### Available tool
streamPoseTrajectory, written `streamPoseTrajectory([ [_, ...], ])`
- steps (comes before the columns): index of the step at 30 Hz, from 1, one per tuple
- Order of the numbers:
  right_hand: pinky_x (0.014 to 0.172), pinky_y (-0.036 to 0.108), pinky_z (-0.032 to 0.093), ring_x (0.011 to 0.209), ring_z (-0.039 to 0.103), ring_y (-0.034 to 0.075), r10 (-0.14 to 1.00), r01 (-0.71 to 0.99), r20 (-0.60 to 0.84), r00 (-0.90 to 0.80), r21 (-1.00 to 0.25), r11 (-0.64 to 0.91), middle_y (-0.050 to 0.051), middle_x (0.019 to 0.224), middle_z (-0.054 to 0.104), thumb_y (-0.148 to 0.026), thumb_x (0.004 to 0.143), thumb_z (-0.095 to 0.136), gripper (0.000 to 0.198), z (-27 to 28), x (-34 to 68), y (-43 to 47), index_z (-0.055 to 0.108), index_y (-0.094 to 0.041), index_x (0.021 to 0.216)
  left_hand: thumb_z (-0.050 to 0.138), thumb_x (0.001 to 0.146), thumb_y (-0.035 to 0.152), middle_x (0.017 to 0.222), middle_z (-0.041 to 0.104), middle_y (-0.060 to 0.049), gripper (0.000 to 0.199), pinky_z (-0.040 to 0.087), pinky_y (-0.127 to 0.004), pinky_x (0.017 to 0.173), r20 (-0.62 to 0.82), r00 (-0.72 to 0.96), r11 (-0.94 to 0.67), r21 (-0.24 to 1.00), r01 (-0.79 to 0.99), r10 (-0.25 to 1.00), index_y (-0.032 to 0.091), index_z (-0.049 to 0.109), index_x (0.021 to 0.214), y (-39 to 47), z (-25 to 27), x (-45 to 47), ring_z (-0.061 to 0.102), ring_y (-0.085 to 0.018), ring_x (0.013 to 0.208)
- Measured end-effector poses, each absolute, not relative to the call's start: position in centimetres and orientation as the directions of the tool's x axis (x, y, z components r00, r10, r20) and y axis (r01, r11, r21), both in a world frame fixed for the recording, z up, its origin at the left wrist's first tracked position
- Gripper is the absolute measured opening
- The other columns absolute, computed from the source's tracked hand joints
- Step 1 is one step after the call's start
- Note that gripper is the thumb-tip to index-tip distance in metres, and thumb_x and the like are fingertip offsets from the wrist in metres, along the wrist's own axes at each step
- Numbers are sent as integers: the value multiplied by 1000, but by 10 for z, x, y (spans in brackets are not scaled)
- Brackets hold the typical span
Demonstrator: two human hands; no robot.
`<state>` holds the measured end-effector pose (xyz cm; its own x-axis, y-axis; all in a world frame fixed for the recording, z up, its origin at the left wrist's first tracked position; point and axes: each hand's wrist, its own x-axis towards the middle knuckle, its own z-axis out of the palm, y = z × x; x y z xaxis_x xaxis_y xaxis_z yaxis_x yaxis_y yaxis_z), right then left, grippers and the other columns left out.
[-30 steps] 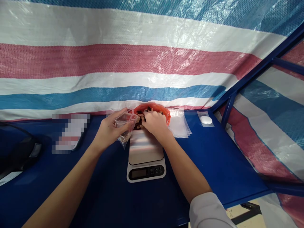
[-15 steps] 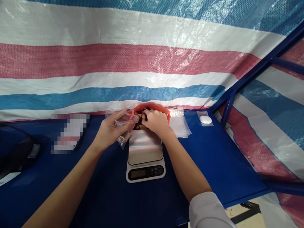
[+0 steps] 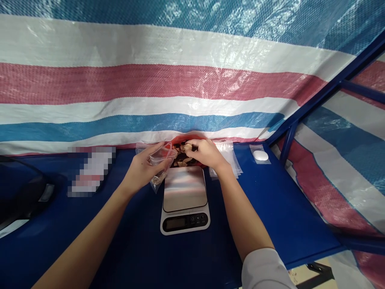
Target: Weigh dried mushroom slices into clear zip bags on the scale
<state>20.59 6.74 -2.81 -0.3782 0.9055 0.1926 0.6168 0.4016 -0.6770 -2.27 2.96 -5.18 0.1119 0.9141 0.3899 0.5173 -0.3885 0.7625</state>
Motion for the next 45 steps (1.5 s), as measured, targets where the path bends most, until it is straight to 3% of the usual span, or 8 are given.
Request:
streamPoseTrajectory([
  [8,73,29,52,79,64,16,874,253,195,-445,-909,331,3,87,72,-38,83,69,24,-32,215,70,75,-17,92,76,80,47,119,75,-9,64,53,-44,103,386,150,-407,764,501,910,21,64,137,28,-56,-20,69,-31,116],
  [16,83,35,58,95,71,21,840,118,248,-482,-932,343,6,102,76,-35,81,78,30,-11,217,59,77,-19,106,78,77,49,131,70,-13,67,53,-44,106,406,212,-456,747,483,889,17,65,135,29,-61,-14,67,-31,120],
  [26,75,29,53,84,67,17,771,235,191,-607,-884,405,1,93,73,-29,81,71,28,0,204,45,78,-20,107,79,77,44,137,67,-12,70,53,-46,106,305,287,-406,808,427,908,19,61,140,23,-55,-10,65,-32,124],
  [32,64,24,43,66,51,11,755,335,168,-633,-820,464,-4,76,63,-22,82,65,20,7,201,41,77,-21,98,78,78,42,133,69,-12,63,51,-45,108,310,325,-429,803,414,893,18,64,135,23,-52,-9,66,-30,121],
  [35,63,23,40,63,45,10,752,372,184,-632,-779,504,-4,75,60,-25,85,65,18,8,199,40,78,-22,97,78,79,40,132,69,-13,60,51,-45,107,317,340,-441,803,401,885,16,65,133,23,-51,-9,66,-30,121],
  [40,61,24,37,62,44,10,769,416,204,-605,-743,524,-3,74,61,-37,90,65,20,5,198,43,78,-22,89,82,75,43,140,65,-15,77,51,-45,108,312,284,-409,812,417,907,15,57,142,25,-56,-11,62,-32,128],
  [45,60,25,34,60,43,10,772,485,241,-588,-659,574,-4,68,59,-37,92,64,21,3,198,44,79,-22,89,82,75,45,143,63,-13,76,51,-45,110,332,258,-416,797,437,907,19,58,142,26,-60,-12,61,-31,131],
])
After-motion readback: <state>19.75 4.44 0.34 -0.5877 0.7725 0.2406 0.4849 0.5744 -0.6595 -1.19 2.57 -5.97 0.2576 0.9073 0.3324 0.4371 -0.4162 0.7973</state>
